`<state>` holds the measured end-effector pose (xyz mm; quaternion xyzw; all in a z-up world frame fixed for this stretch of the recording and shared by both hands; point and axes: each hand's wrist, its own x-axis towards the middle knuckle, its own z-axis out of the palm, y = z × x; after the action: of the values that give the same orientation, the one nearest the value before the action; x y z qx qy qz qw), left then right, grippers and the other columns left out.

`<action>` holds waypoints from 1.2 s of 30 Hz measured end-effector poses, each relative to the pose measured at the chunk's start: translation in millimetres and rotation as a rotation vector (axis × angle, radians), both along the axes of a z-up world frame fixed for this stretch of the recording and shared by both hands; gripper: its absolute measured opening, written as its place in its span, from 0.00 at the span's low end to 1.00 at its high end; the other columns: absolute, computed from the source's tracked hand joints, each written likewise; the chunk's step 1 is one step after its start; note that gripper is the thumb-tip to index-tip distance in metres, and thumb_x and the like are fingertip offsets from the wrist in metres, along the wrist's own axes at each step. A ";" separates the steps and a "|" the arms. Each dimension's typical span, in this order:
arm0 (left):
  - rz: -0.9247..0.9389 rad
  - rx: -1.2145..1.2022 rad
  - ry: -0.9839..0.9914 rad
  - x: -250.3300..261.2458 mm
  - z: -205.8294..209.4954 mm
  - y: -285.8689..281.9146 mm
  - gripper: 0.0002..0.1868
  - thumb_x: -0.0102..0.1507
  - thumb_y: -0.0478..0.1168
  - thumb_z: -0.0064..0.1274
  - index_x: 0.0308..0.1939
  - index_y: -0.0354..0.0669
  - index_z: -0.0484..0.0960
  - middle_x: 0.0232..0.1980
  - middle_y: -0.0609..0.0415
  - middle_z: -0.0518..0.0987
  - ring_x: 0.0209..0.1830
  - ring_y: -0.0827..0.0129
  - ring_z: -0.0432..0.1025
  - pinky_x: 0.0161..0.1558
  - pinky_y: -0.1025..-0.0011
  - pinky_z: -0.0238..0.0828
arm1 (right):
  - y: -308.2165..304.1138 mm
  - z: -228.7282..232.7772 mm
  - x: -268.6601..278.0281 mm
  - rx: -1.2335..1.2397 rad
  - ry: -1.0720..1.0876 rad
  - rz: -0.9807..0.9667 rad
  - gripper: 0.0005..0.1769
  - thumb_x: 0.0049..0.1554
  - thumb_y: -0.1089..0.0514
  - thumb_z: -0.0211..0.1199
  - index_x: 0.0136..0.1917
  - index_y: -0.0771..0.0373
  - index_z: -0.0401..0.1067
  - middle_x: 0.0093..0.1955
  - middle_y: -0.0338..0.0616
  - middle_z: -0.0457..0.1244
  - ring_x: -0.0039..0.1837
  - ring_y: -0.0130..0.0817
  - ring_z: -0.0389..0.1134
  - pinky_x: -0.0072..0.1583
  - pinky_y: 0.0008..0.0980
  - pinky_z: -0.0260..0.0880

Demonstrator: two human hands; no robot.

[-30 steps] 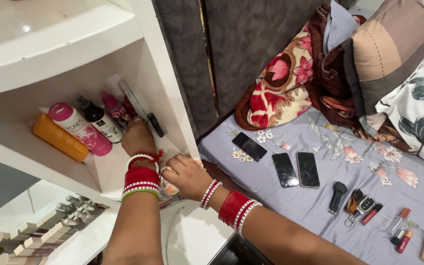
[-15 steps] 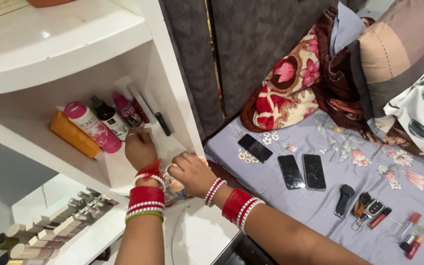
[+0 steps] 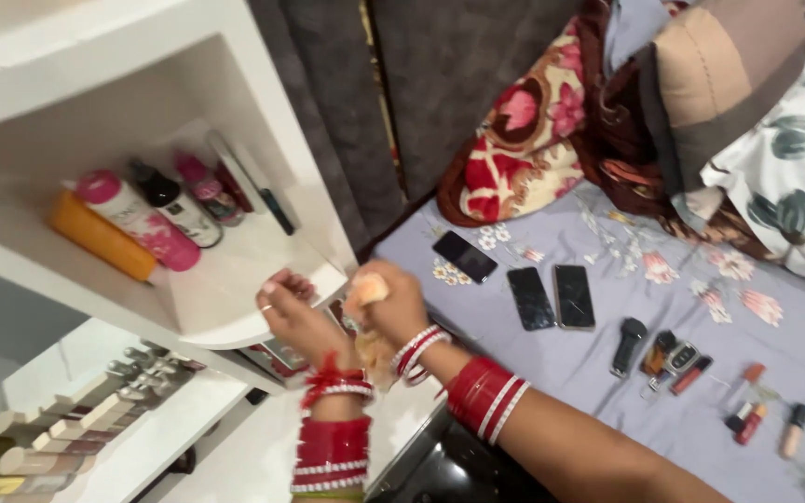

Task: Cleaning a shelf of cosmetics and then managing an electric iron and its power cord.

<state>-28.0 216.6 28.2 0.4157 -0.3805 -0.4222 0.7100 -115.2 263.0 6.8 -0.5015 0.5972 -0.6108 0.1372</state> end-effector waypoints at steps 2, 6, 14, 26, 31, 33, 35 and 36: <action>-0.095 -0.013 0.011 -30.2 -0.8 30.7 0.23 0.75 0.53 0.35 0.44 0.36 0.75 0.37 0.55 0.75 0.36 0.70 0.70 0.43 0.71 0.70 | -1.2 -11.1 -37.3 0.040 -0.385 0.023 0.14 0.47 0.72 0.60 0.47 0.63 0.74 0.44 0.45 0.68 0.45 0.39 0.71 0.46 0.35 0.72; -0.487 -0.028 -0.051 -92.9 -13.4 59.7 0.29 0.74 0.58 0.34 0.52 0.33 0.76 0.44 0.49 0.76 0.43 0.66 0.72 0.49 0.67 0.72 | 5.9 -38.0 -120.4 -0.137 -0.721 -0.030 0.20 0.51 0.71 0.56 0.56 0.60 0.73 0.45 0.39 0.67 0.47 0.27 0.69 0.50 0.27 0.72; -0.893 0.329 0.232 -218.9 -87.7 77.8 0.38 0.69 0.65 0.35 0.62 0.30 0.68 0.59 0.41 0.75 0.61 0.58 0.72 0.68 0.61 0.65 | 105.7 -84.2 -230.3 -0.201 -1.344 -0.145 0.14 0.54 0.53 0.62 0.52 0.60 0.70 0.42 0.40 0.67 0.45 0.36 0.70 0.48 0.38 0.76; -1.396 0.851 0.096 -373.6 -222.9 206.1 0.41 0.66 0.67 0.43 0.62 0.29 0.70 0.59 0.40 0.76 0.62 0.54 0.72 0.68 0.60 0.65 | 306.1 -194.9 -355.6 -0.360 -1.440 -0.664 0.20 0.57 0.41 0.67 0.45 0.58 0.68 0.38 0.41 0.66 0.39 0.37 0.70 0.44 0.40 0.75; -1.523 0.938 -0.008 -415.0 -278.7 262.2 0.41 0.66 0.67 0.43 0.64 0.31 0.69 0.60 0.40 0.76 0.62 0.55 0.72 0.69 0.59 0.64 | 387.8 -226.4 -379.8 -0.253 -1.443 -0.894 0.15 0.55 0.51 0.66 0.44 0.66 0.71 0.39 0.46 0.67 0.36 0.40 0.71 0.41 0.40 0.75; -1.565 0.979 -0.132 -435.7 -310.7 280.0 0.40 0.66 0.66 0.42 0.64 0.33 0.71 0.61 0.43 0.77 0.62 0.58 0.72 0.67 0.60 0.63 | 414.9 -240.0 -390.1 -0.170 -1.401 -0.952 0.12 0.52 0.56 0.66 0.45 0.67 0.73 0.38 0.47 0.68 0.38 0.41 0.71 0.42 0.40 0.74; -1.585 0.980 -0.201 -446.4 -325.8 295.9 0.39 0.67 0.66 0.43 0.64 0.33 0.72 0.61 0.43 0.78 0.62 0.58 0.73 0.67 0.61 0.64 | 442.9 -275.0 -396.0 -0.169 -1.360 -0.990 0.10 0.51 0.56 0.65 0.45 0.64 0.74 0.39 0.43 0.68 0.40 0.37 0.71 0.43 0.38 0.74; -1.590 0.964 -0.251 -455.1 -333.2 304.0 0.39 0.67 0.65 0.43 0.64 0.33 0.72 0.61 0.44 0.79 0.62 0.59 0.74 0.67 0.61 0.64 | 457.0 -291.9 -401.4 -0.159 -1.309 -1.001 0.10 0.51 0.57 0.64 0.46 0.62 0.76 0.40 0.39 0.69 0.42 0.33 0.71 0.44 0.35 0.73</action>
<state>-483.1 520.6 -305.0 0.3256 -0.4108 -0.8477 -0.0819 -516.7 720.0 -285.1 0.2728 0.5042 -0.8085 0.1330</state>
